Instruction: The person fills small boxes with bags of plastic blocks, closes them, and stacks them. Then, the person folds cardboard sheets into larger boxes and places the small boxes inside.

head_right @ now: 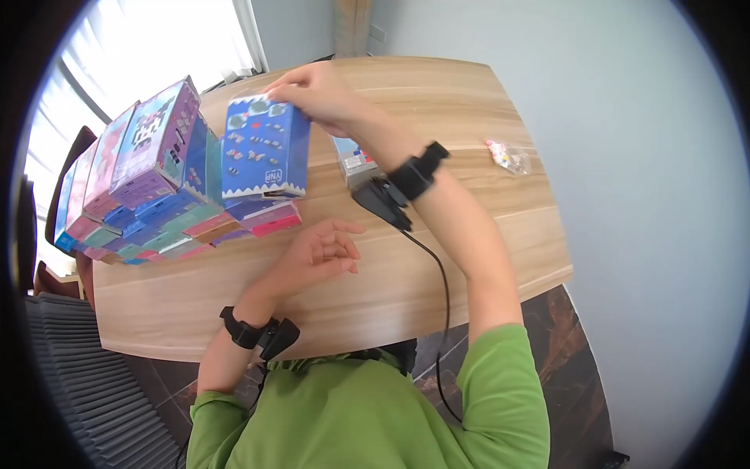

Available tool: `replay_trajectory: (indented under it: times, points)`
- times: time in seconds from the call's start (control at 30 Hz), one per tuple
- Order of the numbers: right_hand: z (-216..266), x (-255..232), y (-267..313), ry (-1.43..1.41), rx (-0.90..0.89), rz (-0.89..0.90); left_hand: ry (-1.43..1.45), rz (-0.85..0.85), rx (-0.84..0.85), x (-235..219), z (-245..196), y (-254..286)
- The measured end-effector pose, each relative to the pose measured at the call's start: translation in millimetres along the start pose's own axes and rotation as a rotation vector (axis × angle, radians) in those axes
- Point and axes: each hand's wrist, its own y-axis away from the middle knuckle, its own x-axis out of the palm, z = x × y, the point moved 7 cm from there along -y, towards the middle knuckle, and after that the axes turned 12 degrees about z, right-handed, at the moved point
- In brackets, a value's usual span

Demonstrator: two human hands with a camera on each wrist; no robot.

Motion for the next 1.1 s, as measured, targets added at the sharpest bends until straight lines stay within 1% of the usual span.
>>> replay_trajectory:
  times: [0.03,0.1,0.2,0.3,0.33,0.4,0.5,0.6,0.63,0.7,0.73,0.8,0.83,0.9,0.93,0.97,1.03,1.1]
  points:
    - [-6.8,5.6,-12.6,-0.036,-0.023,0.02,-0.008,0.003,0.015,-0.7,-0.4,-0.4]
    - [-19.0,16.6,-32.2,-0.108,-0.067,0.056,-0.005,-0.049,0.057,-2.9,-5.5,1.1]
    - [-16.6,23.7,-39.1,0.201,-0.175,-0.012,0.023,-0.109,0.131,-9.5,-17.0,1.8]
    - [8.0,16.7,-24.1,0.638,-0.315,-0.178,0.043,-0.17,0.219,-18.2,-30.7,2.7]
    - [8.1,7.4,-19.3,0.714,-0.268,-0.203,0.046,-0.189,0.253,-21.1,-35.6,3.5]
    - [11.5,-23.5,-11.1,0.865,-0.175,-0.245,0.054,-0.163,0.243,-21.7,-41.2,3.0]
    - [-33.9,-81.4,-1.5,1.225,-0.032,-0.268,0.034,-0.093,0.186,-17.9,-35.6,-2.5]
    - [-53.7,-86.5,16.1,1.493,0.31,0.031,0.008,-0.013,0.103,-13.1,-20.2,-11.7]
    - [-61.6,-91.1,21.0,1.374,0.335,0.099,0.001,0.01,0.073,-11.6,-14.6,-14.2]
    - [-79.5,-99.0,29.3,1.132,0.378,0.23,-0.006,0.0,0.021,-11.6,-6.4,-17.2]
    - [-72.3,-102.5,33.8,1.048,0.353,0.145,-0.009,-0.007,-0.006,-12.2,-2.1,-18.2]
    - [-61.6,-107.4,47.9,0.876,0.306,-0.02,-0.041,-0.09,-0.08,-21.0,9.1,-19.1]
    - [-47.1,-105.3,56.8,0.845,0.209,-0.108,-0.056,-0.131,-0.117,-24.7,15.4,-19.9]
    - [-9.9,-93.5,81.5,0.781,0.012,-0.285,-0.087,-0.255,-0.058,-34.0,24.7,-22.0]
    - [3.2,-80.6,95.0,0.708,0.021,-0.293,-0.101,-0.315,-0.028,-37.3,26.3,-22.7]
    - [15.7,-64.2,109.4,0.636,0.03,-0.302,-0.106,-0.369,0.088,-39.1,17.9,-25.5]
    - [35.0,-23.5,135.5,0.777,0.014,-0.337,-0.108,-0.47,0.315,-39.9,0.8,-29.7]
    - [39.4,-0.8,156.2,0.779,0.025,-0.341,0.055,-0.571,0.396,-40.9,-2.1,-25.6]
